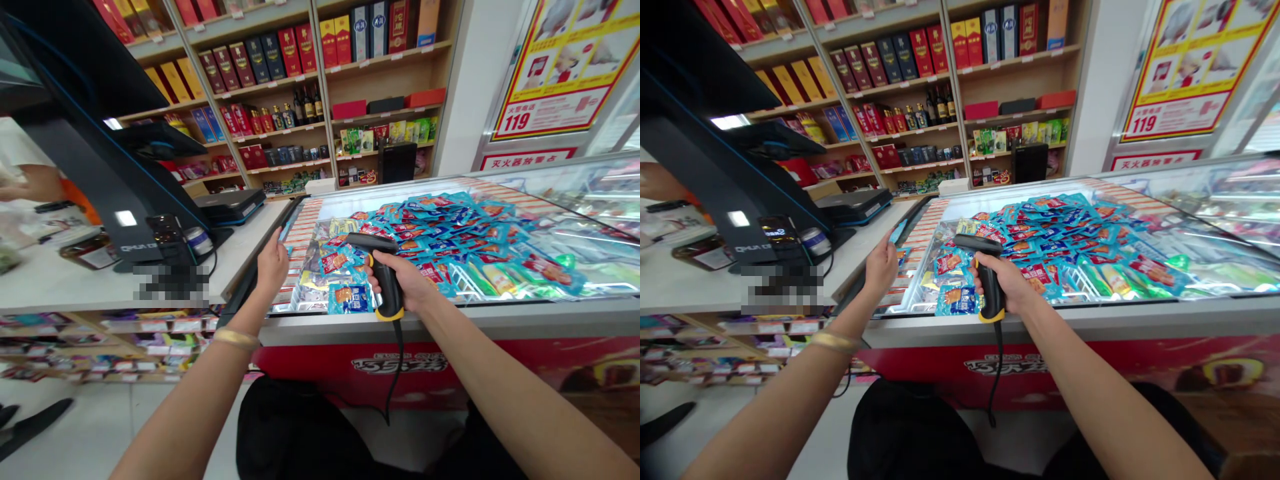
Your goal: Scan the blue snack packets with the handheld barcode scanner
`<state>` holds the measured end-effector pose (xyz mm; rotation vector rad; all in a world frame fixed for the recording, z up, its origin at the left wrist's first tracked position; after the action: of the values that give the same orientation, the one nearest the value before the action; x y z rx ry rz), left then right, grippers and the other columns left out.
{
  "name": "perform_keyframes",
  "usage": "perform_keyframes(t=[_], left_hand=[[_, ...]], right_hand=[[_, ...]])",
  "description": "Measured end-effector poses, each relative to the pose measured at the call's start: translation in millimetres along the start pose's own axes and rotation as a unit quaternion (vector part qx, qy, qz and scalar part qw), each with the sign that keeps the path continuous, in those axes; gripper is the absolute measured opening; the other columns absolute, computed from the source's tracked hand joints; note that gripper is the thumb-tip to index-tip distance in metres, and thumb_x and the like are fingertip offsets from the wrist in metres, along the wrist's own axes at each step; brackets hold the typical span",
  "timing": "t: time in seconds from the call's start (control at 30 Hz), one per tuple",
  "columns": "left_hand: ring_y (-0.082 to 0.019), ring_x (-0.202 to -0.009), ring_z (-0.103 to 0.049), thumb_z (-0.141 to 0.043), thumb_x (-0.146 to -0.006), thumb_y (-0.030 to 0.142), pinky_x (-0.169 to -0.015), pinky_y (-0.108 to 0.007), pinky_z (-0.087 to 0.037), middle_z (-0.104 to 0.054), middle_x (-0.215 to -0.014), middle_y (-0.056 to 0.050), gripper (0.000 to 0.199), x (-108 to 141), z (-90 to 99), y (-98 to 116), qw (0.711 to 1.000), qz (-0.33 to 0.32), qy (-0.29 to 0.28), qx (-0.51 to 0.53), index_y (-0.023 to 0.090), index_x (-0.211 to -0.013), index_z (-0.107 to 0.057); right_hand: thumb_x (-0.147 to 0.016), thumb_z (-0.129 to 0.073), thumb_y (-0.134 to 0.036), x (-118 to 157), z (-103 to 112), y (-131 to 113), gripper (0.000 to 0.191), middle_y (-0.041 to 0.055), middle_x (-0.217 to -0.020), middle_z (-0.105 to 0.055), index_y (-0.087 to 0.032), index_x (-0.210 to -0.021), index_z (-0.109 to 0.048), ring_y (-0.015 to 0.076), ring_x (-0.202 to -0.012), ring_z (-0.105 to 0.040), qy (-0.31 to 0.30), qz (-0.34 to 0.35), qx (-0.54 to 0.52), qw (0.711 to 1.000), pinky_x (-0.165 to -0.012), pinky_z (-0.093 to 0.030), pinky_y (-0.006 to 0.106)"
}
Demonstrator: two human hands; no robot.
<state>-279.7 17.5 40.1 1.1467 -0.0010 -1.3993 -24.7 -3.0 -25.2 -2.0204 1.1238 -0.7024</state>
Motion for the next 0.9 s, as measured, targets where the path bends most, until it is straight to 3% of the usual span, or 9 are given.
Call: perform_keyframes(t=[0.07, 0.17, 0.23, 0.3, 0.37, 0.47, 0.63, 0.73, 0.9], left_hand=[[-0.029, -0.13, -0.049, -0.039, -0.089, 0.029, -0.113, -0.047, -0.032, -0.059, -0.133, -0.017, 0.042, -4, 2.3, -19, 0.988, 0.001, -0.067, -0.142, 0.013, -0.121, -0.06], [-0.033, -0.139, -0.037, -0.044, -0.088, 0.034, -0.114, -0.061, -0.019, -0.047, -0.145, -0.019, 0.05, 4, -10.7, -46, 0.938, 0.009, -0.193, -0.288, 0.014, -0.133, -0.051], [-0.036, -0.142, -0.031, -0.043, -0.09, 0.037, -0.113, -0.066, -0.015, -0.041, -0.149, -0.019, 0.052, 10, -16.3, -55, 0.919, 0.009, -0.221, -0.327, 0.015, -0.138, -0.047], [-0.038, -0.144, -0.025, -0.044, -0.09, 0.038, -0.111, -0.067, -0.016, -0.036, -0.152, -0.02, 0.053, 12, -16.8, -52, 0.922, 0.006, -0.202, -0.33, 0.016, -0.139, -0.046], [-0.039, -0.143, -0.025, -0.051, -0.088, 0.039, -0.111, -0.065, -0.02, -0.037, -0.151, -0.021, 0.055, 12, -16.4, -37, 0.94, -0.019, -0.167, -0.298, 0.016, -0.138, -0.047], [-0.032, -0.135, -0.042, -0.058, -0.083, 0.038, -0.111, -0.054, -0.032, -0.051, -0.14, -0.018, 0.054, 25, -25.3, 12, 0.964, -0.128, -0.163, -0.169, 0.018, -0.133, -0.051], [-0.027, -0.117, -0.058, -0.071, -0.075, 0.04, -0.102, -0.04, -0.045, -0.064, -0.123, -0.012, 0.054, 80, -60.4, 87, 0.912, -0.244, -0.329, 0.01, 0.022, -0.124, -0.06], [-0.028, -0.112, -0.061, -0.076, -0.071, 0.04, -0.099, -0.04, -0.047, -0.066, -0.12, -0.012, 0.056, 100, -76.3, 101, 0.89, -0.239, -0.388, 0.018, 0.02, -0.122, -0.063], [-0.026, -0.108, -0.061, -0.074, -0.071, 0.027, -0.096, -0.038, -0.048, -0.064, -0.116, -0.011, 0.052, 99, -77.1, 98, 0.912, -0.206, -0.352, 0.035, 0.021, -0.122, -0.063]], right_hand=[[-0.081, -0.065, -0.033, -4, -3, 3, 0.018, -0.0011, -0.061, -0.057, -0.017, -0.076, -0.06, 0.0079, -0.044, -0.048, 0.001, -0.007, -0.007, 1.0, -0.039, -0.043, 0.018], [-0.081, -0.064, -0.033, -7, -2, 8, 0.019, -0.0008, -0.06, -0.056, -0.016, -0.075, -0.059, 0.008, -0.044, -0.048, 0.006, -0.016, -0.016, 1.0, -0.039, -0.043, 0.018], [-0.081, -0.064, -0.033, -8, 0, 10, 0.018, -0.0003, -0.062, -0.057, -0.016, -0.075, -0.06, 0.0079, -0.045, -0.048, 0.007, -0.019, -0.025, 0.999, -0.04, -0.043, 0.017], [-0.081, -0.064, -0.033, -8, 4, 11, 0.018, -0.0002, -0.063, -0.057, -0.016, -0.077, -0.06, 0.0079, -0.046, -0.049, 0.009, -0.023, -0.036, 0.999, -0.04, -0.043, 0.017], [-0.081, -0.065, -0.034, -7, 8, 9, 0.019, -0.0002, -0.063, -0.057, -0.016, -0.076, -0.06, 0.0079, -0.046, -0.048, 0.017, -0.023, -0.042, 0.999, -0.04, -0.043, 0.017], [-0.081, -0.065, -0.033, -3, 14, 2, 0.019, 0.0001, -0.062, -0.057, -0.016, -0.075, -0.06, 0.0079, -0.047, -0.048, 0.028, -0.013, -0.04, 0.999, -0.04, -0.043, 0.017], [-0.082, -0.062, -0.032, 9, 25, -7, 0.018, 0.0008, -0.062, -0.056, -0.015, -0.074, -0.061, 0.0082, -0.046, -0.048, 0.053, -0.025, -0.038, 0.998, -0.039, -0.042, 0.018], [-0.083, -0.062, -0.032, 15, 30, -10, 0.018, 0.0008, -0.059, -0.057, -0.016, -0.073, -0.06, 0.0084, -0.044, -0.047, 0.073, -0.031, -0.042, 0.996, -0.038, -0.042, 0.018], [-0.085, -0.059, -0.032, 15, 28, -8, 0.02, 0.0007, -0.057, -0.055, -0.016, -0.074, -0.06, 0.0082, -0.044, -0.047, 0.065, -0.032, -0.038, 0.997, -0.038, -0.042, 0.017]])
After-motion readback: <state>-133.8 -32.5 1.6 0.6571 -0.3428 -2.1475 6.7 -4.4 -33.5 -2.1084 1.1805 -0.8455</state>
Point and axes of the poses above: each hand's wrist, its own x-axis away from the middle knuckle, its own z-axis out of the back of the hand, y = z × x, the point moved 9 cm from there along -x, towards the middle knuckle
